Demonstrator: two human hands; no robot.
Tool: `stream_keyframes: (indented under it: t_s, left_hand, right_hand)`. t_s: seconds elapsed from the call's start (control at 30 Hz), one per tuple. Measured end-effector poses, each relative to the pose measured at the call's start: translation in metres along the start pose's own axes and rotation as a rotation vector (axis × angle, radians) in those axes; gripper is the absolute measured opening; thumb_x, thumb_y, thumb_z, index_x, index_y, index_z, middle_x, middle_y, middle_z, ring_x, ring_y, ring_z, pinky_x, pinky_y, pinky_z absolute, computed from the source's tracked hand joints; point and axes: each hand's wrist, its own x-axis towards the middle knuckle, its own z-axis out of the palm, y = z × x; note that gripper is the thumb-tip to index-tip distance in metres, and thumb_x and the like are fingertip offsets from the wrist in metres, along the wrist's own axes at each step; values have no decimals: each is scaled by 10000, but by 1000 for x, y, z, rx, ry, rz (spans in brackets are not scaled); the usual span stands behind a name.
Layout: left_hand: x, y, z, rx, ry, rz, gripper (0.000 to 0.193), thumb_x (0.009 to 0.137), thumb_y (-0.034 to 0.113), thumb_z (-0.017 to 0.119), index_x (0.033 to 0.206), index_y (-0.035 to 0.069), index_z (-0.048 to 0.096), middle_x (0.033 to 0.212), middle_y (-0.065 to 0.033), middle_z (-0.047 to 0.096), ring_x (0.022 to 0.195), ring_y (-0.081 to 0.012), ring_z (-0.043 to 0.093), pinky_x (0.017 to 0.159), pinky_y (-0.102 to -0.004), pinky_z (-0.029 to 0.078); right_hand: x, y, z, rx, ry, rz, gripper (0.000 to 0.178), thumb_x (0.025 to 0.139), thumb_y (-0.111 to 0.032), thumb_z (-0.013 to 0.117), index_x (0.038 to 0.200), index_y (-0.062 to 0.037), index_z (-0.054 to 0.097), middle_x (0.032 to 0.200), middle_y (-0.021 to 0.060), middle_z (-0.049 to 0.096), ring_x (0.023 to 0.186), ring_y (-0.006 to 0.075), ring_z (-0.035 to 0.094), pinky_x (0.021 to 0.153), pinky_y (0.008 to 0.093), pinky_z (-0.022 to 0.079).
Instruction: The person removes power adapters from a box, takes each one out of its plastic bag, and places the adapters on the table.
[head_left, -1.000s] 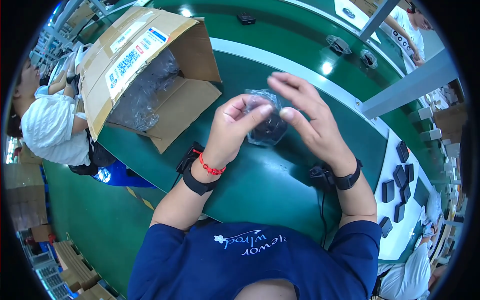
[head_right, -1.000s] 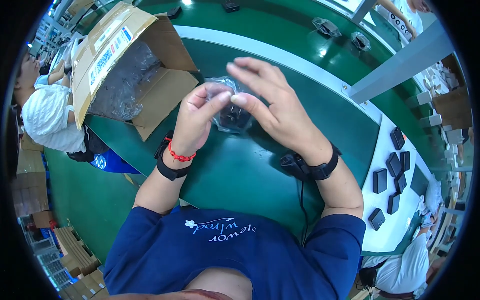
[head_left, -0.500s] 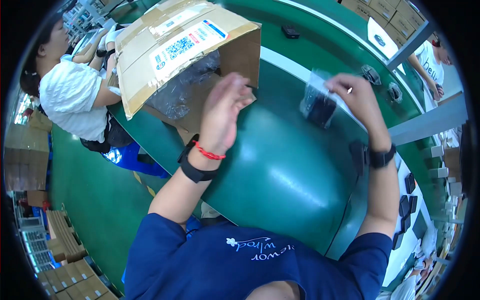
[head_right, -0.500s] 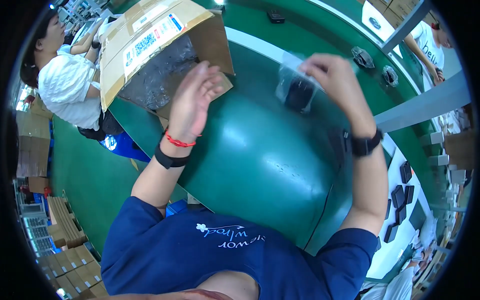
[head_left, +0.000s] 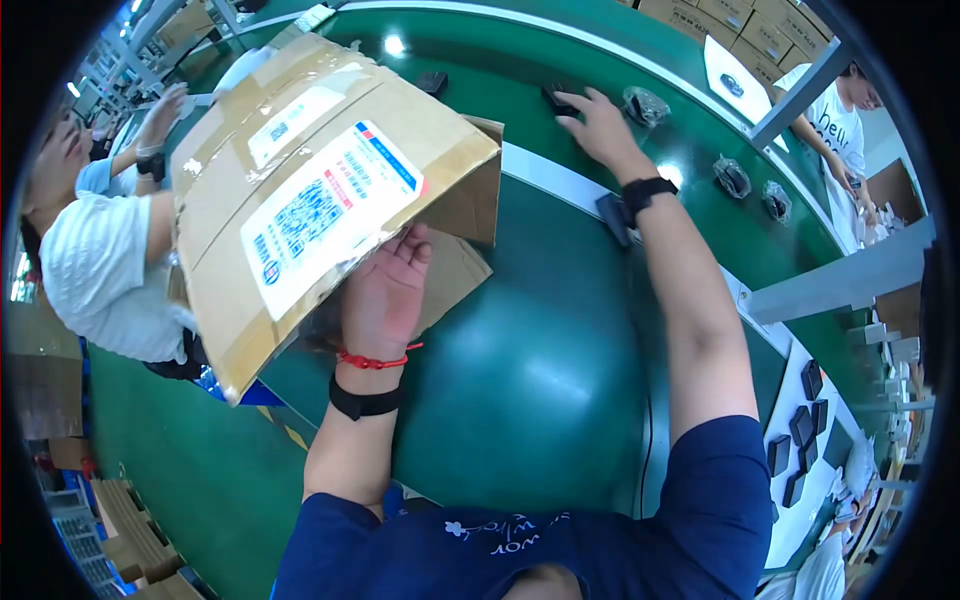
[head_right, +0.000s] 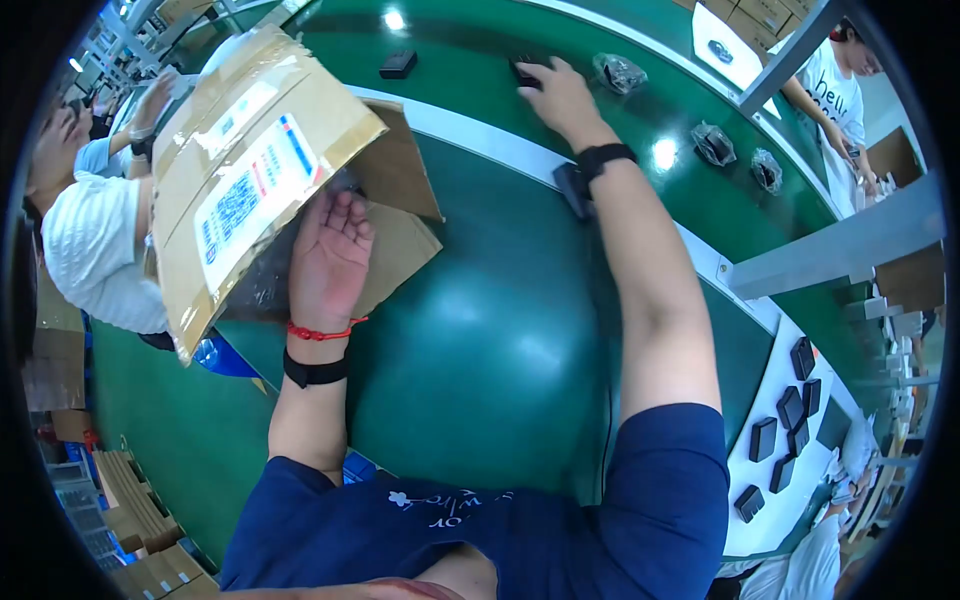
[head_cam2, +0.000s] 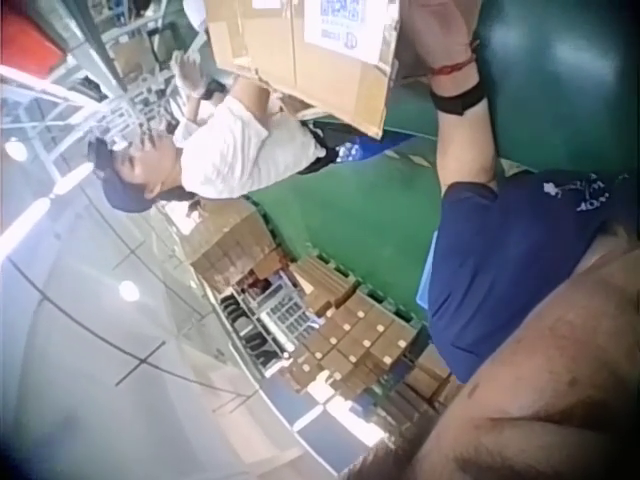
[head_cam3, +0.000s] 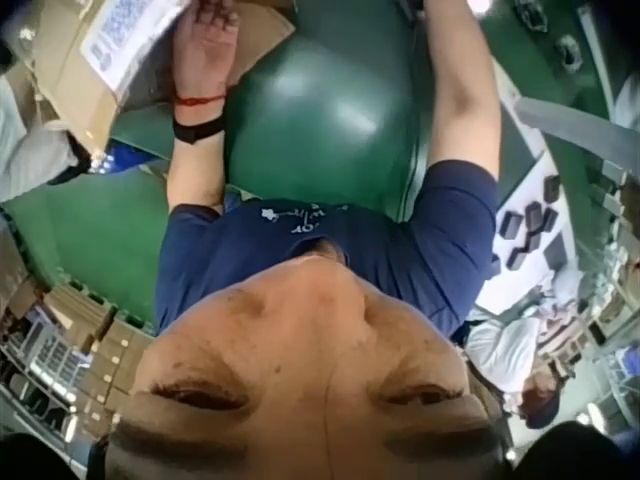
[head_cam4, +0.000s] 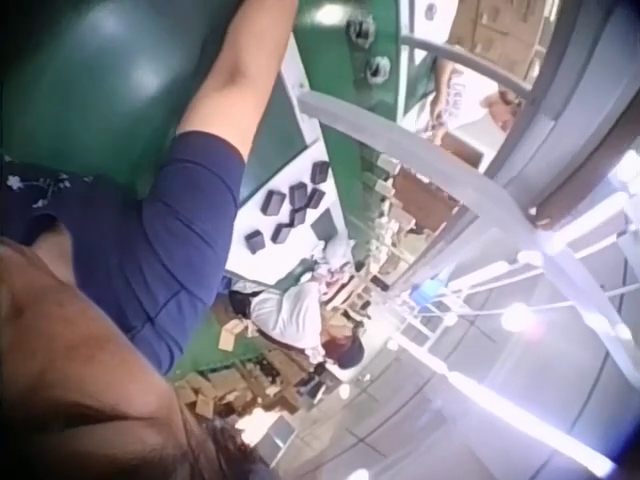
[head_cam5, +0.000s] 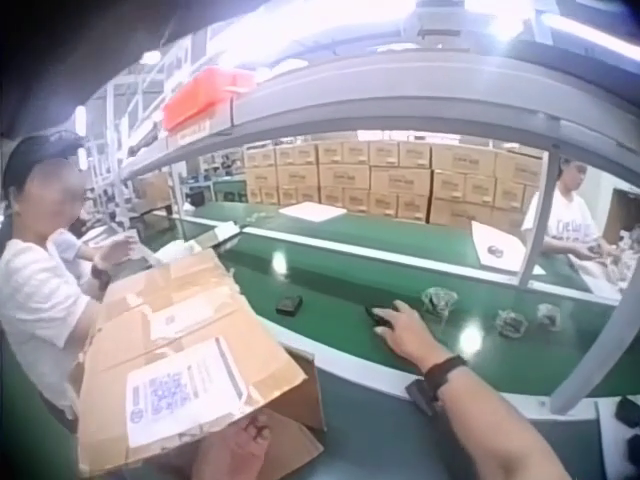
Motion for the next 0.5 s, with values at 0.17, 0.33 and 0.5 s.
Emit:
stream_keyframes:
  t_s: [0.17,0.33,0.5]
  left_hand:
    - [-4,-6,16,141,139,102,178,939,181,523,1036,38,568,913,-53,600,863,-164,566,772,-299,451]
    - [-13,-36,32,394,103,262,140,902,134,586,998,31,586,826,-34,601,755,-118,556,723,-263,450]
    - [-26,-66,47,434,-12,48,115,882,139,623,940,41,601,791,-17,602,722,-86,548,694,-229,442]
  right_hand:
    - [30,0,29,-194,-97,62,469,850,-364,605,1274,-170,543,1453,209,282,1273,377,387,1048,384,342]
    - [15,19,14,-85,-160,44,470,849,-334,617,1275,-152,538,1434,205,321,1272,379,387,1047,395,344]
    - [-56,-5,-50,390,-22,-64,404,873,-231,610,1252,-109,537,1180,122,556,1003,219,582,873,305,462]
